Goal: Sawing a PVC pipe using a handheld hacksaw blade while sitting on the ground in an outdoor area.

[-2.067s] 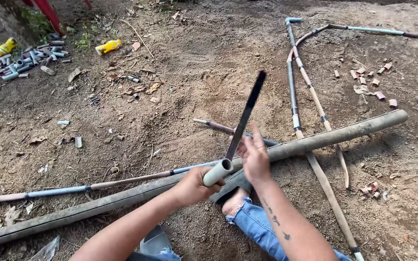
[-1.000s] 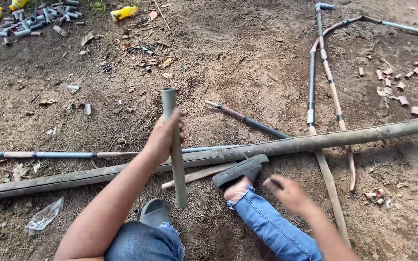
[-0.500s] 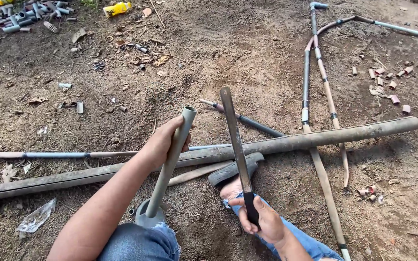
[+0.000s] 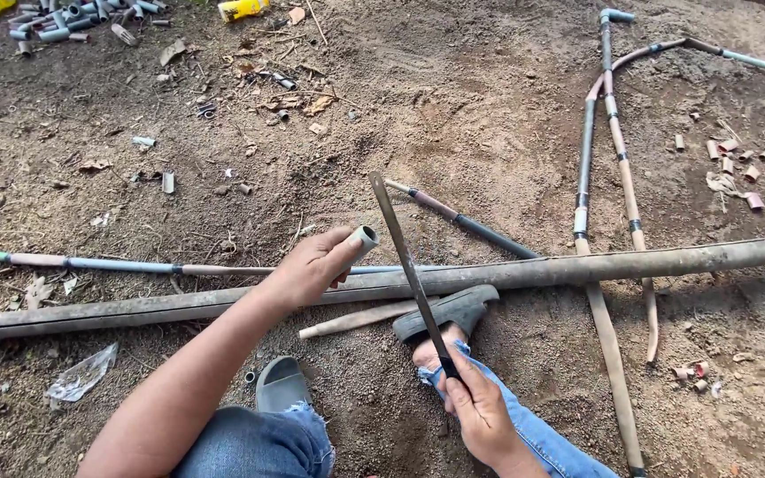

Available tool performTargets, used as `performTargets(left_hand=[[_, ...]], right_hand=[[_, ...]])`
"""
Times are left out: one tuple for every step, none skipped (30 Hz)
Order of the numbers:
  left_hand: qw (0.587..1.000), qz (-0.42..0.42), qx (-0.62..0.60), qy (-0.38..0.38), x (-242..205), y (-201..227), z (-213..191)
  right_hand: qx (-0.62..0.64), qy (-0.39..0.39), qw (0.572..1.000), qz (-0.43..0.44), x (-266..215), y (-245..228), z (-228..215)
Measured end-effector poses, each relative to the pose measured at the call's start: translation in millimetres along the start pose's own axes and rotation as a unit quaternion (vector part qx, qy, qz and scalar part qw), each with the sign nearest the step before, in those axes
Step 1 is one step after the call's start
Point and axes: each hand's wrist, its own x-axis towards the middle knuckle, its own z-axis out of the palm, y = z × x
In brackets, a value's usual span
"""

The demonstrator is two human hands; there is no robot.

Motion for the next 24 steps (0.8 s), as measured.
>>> performTargets(left_hand=[[1.0, -0.003, -0.001, 0.001, 1, 0, -1], [0.999, -0.003, 0.032, -0.004, 3, 0, -1], [0.998, -0.003, 0.065, -0.009, 5, 0, -1], [0.998, -0.003, 0.063, -0.009, 6, -1, 0], [0.998, 0.006, 0.06, -0.009, 6, -2, 0], [0.998, 0.016, 0.058, -0.009, 6, -3, 1], [0.998, 0.016, 0.057, -0.008, 7, -3, 2], [0.997, 0.022, 0.079, -0.008, 8, -2, 2], [0.994, 0.027, 0.102, -0.007, 8, -2, 2], [0.994, 0.026, 0.101, -0.007, 8, 6, 3], [0.999, -0.013, 0.043, -0.019, 7, 13, 3], [0.998, -0.053, -0.015, -0.031, 6, 19, 3], [0.998, -0.056, -0.015, -0.031, 7, 9, 1], [0.994, -0.062, -0.089, -0.026, 9, 0, -2], [0.984, -0.068, -0.162, -0.02, 11, -9, -5], [0.984, -0.068, -0.162, -0.02, 13, -12, -4], [0.982, -0.055, -0.178, -0.034, 14, -14, -3], [0.979, -0.041, -0.194, -0.049, 15, -17, -3], [0.979, -0.041, -0.194, -0.049, 17, -20, -3], [0.967, -0.033, -0.245, -0.06, 18, -24, -3], [0.953, -0.025, -0.294, -0.071, 19, -28, -3], [0.953, -0.026, -0.293, -0.072, 20, -29, -4], [0.947, -0.019, -0.309, -0.078, 20, -31, -5], [0.941, -0.01, -0.326, -0.084, 20, -32, -5]], right_hand=[[0.0, -0.003, 1.0, 0.002, 1, -13, 3], [-0.055, -0.001, 0.998, -0.012, 2, -25, 5], [-0.11, 0.002, 0.994, -0.026, 4, -38, 6], [-0.112, 0.001, 0.993, -0.025, 2, -38, 6], [-0.098, -0.004, 0.995, -0.016, 1, -39, 5], [-0.084, -0.009, 0.996, -0.007, 0, -39, 5], [-0.086, -0.01, 0.996, -0.006, -2, -35, 4], [-0.072, -0.013, 0.997, -0.001, -3, -31, 2], [-0.058, -0.016, 0.998, 0.004, -5, -27, 1], [-0.058, -0.018, 0.998, 0.004, -6, -22, 0], [-0.047, -0.014, 0.999, 0.006, -6, -17, -2], [-0.035, -0.011, 0.999, 0.009, -8, -12, -2], [-0.034, -0.012, 0.999, 0.011, -9, -14, -2], [-0.035, -0.013, 0.999, 0.014, -8, -16, -1], [-0.037, -0.015, 0.999, 0.018, -8, -18, -1], [-0.037, -0.015, 0.999, 0.017, -7, -17, -1], [-0.035, -0.017, 0.999, 0.015, -7, -17, -1], [-0.033, -0.018, 0.999, 0.012, -7, -17, 0], [-0.033, -0.018, 0.999, 0.012, -7, -13, -2], [-0.022, -0.013, 1.0, 0.013, -9, -9, -2], [-0.011, -0.009, 1.0, 0.014, -10, -5, -3], [-0.01, -0.008, 1.0, 0.014, -11, -2, -3], [-0.012, -0.002, 1.0, 0.015, -12, 0, -4], [-0.015, 0.003, 1.0, 0.016, -13, 3, -5]])
